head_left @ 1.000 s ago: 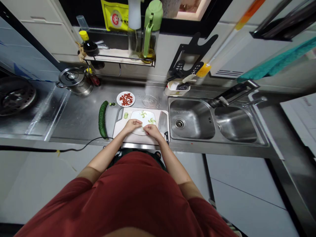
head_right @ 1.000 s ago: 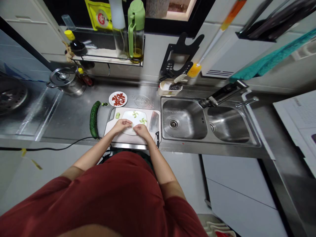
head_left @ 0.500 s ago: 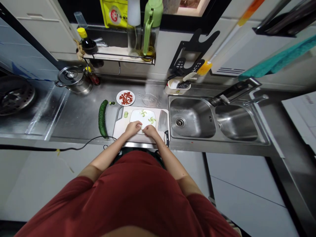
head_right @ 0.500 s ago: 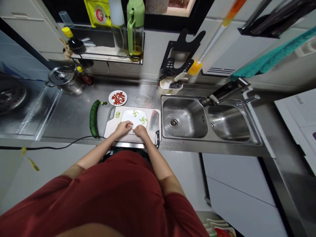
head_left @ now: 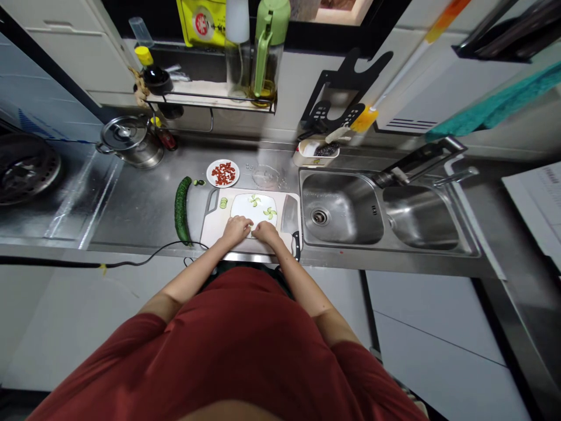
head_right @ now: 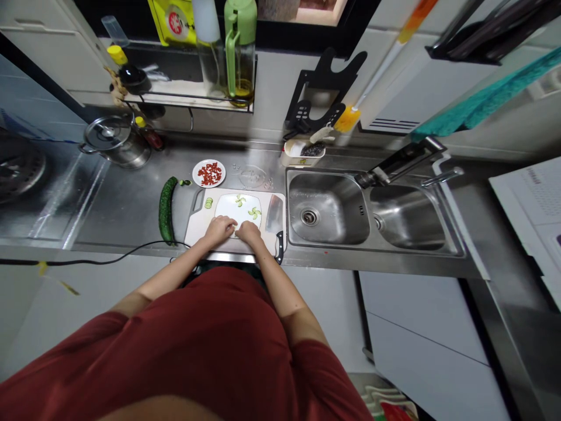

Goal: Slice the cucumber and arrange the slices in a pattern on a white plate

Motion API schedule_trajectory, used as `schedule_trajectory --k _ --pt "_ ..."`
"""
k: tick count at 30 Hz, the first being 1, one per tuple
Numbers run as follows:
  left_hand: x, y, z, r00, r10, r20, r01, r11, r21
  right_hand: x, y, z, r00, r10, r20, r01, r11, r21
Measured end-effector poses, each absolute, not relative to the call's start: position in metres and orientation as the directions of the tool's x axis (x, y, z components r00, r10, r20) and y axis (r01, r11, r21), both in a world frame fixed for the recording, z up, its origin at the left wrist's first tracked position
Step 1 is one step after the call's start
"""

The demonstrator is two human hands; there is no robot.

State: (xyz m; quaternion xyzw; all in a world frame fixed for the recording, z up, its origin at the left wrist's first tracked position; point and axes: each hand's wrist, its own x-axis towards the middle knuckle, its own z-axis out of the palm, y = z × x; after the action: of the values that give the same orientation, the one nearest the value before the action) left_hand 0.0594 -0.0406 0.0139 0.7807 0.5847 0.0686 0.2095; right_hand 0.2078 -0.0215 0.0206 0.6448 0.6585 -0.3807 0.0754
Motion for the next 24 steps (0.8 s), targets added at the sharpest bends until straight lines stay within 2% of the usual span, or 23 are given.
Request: schedule_trajectory --k 8,24 --pt "0.0518 -0.0372 0.0180 0.342 0.923 -0.176 0.883 -0.251 0.396 0.2101 -0.0203 0.0253 -0.193 0.788 -0.584 0.911 -0.078 -0.406" --pt "0.0544 -0.0386 0.0193 0.307 0.931 -0.198 0.898 -0.214 0.386 0.2118 -0.0173 0.0240 -0.197 0.770 -0.607 0.905 -0.096 -0.415"
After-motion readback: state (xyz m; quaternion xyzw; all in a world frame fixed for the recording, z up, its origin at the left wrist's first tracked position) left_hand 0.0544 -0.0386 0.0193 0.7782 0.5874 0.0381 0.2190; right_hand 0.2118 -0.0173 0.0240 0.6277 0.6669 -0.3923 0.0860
